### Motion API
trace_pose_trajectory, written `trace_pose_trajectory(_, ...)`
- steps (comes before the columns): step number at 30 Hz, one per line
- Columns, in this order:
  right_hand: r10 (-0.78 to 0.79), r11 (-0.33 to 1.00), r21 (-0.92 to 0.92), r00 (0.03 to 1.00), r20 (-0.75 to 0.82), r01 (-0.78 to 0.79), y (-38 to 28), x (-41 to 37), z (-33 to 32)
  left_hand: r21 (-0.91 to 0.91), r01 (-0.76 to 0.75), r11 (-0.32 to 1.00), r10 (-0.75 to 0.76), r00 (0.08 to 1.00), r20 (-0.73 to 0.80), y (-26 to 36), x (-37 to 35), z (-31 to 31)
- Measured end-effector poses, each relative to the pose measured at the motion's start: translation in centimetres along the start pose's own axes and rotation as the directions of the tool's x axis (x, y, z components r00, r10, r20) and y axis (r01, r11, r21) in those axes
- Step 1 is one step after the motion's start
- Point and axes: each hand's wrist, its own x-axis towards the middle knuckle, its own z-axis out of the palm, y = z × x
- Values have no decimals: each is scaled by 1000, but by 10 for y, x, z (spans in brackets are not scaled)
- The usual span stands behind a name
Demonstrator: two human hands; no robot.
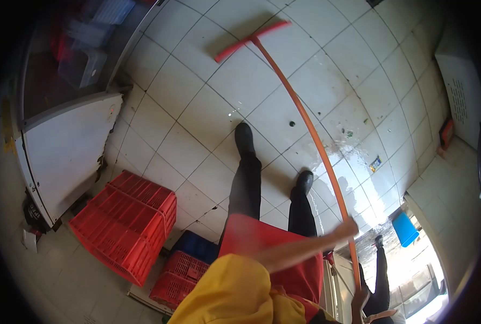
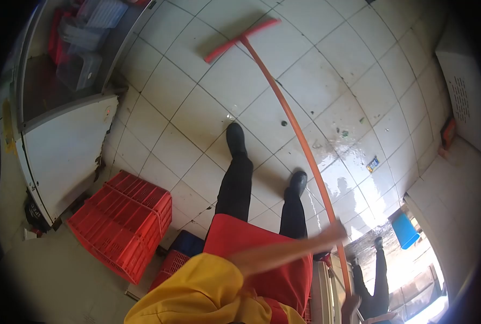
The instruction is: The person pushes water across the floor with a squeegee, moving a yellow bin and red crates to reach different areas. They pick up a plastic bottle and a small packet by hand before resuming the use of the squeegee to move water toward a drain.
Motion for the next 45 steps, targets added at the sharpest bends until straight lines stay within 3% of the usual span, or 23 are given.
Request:
trace_pose_trajectory(1, -417, 906, -183, 874, -249, 381, -49, 63, 43, 24, 36, 999, -35, 998, -49, -82, -3, -17)
trace_pose_trajectory(2, -152, 950, 270, 988, -33, 156, -141, 113, 26, 138, 100, 985, -101, 995, -3, -162, -10, -61)
trace_pose_trajectory(3, -177, 903, 405, 983, 53, 141, -241, 156, 4, 307, 239, 921, -219, 971, -97, -237, -21, -89)
trace_pose_trajectory(4, -235, 885, 432, 968, 84, 177, -317, 198, 7, 318, 272, 908, -281, 959, -18, -311, -39, -141)
trace_pose_trajectory(5, -343, 843, 473, 933, 106, 256, -404, 226, -9, 250, 366, 896, -335, 929, -159, -377, -65, -182)
trace_pose_trajectory(7, -585, 721, 455, 811, -3, 523, -554, 248, -38, 652, 355, 670, -434, 900, -44, -496, -115, -265)
trace_pose_trajectory(8, -574, 725, 570, 797, 188, 387, -609, 267, -22, 662, 482, 574, -546, 828, -128, -536, -146, -301)
trace_pose_trajectory(9, -700, 661, 447, 710, 80, 602, -663, 258, -39, 784, 398, 477, -544, 834, -92, -551, -173, -344)
trace_pose_trajectory(10, -668, 665, 502, 741, 69, 552, -703, 251, -44, 750, 481, 454, -505, 833, -228, -580, -204, -362)
trace_pose_trajectory(12, -521, 779, 552, 796, 306, 298, -738, 228, -84, 759, 508, 408, -596, 778, -200, -578, -243, -388)
trace_pose_trajectory(15, -520, 811, 480, 788, 331, 334, -710, 217, -97, 761, 477, 440, -739, 673, 5, -543, -257, -368)
trace_pose_trajectory(19, -501, 827, 389, 846, 183, 405, -604, 220, -82, 667, 508, 545, -611, 786, -99, -476, -221, -297)
trace_pose_trajectory(23, -485, 856, 266, 867, 116, 443, -474, 218, -87, 462, 613, 640, -640, 759, -119, -371, -164, -233)
trace_pose_trajectory(28, -610, 783, 198, 791, 56, 590, -340, 185, -99, 394, 577, 715, -570, 808, -150, -269, -106, -176)
trace_pose_trajectory(30, -570, 821, -17, 821, 34, 571, -270, 187, -99, 440, 550, 710, -581, 810, -76, -225, -70, -151)
trace_pose_trajectory(32, -706, 675, -276, 708, 31, 684, -194, 191, -93, 470, 528, 707, -519, 839, -162, -177, -40, -116)
trace_pose_trajectory(34, -700, 666, -296, 710, 69, 685, -116, 176, -97, 414, 489, 768, -457, 871, -182, -121, -18, -76)
trace_pose_trajectory(35, -564, 780, -242, 816, 125, 577, -55, 182, -80, 387, 466, 796, -425, 885, -192, -92, -8, -56)
trace_pose_trajectory(36, -655, 597, -449, 727, 206, 665, -10, 169, -89, 290, 449, 845, -411, 893, -184, -57, 4, -39)
trace_pose_trajectory(38, -588, 665, -466, 794, 157, 584, 83, 135, -121, 179, 410, 895, -373, 905, -207, 21, 30, -14)
trace_pose_trajectory(41, -185, 900, -366, 968, 170, 236, 124, 71, -199, -89, 284, 955, -296, 934, -201, 121, 66, 1)
trace_pose_trajectory(43, -130, 931, -320, 979, 158, 175, 102, 48, -236, -203, 22, 979, -51, 989, -140, 158, 56, -36)
trace_pose_trajectory(45, -190, 954, -202, 967, 169, 223, 45, 49, -248, -402, -193, 895, 97, 964, -247, 164, 44, -58)
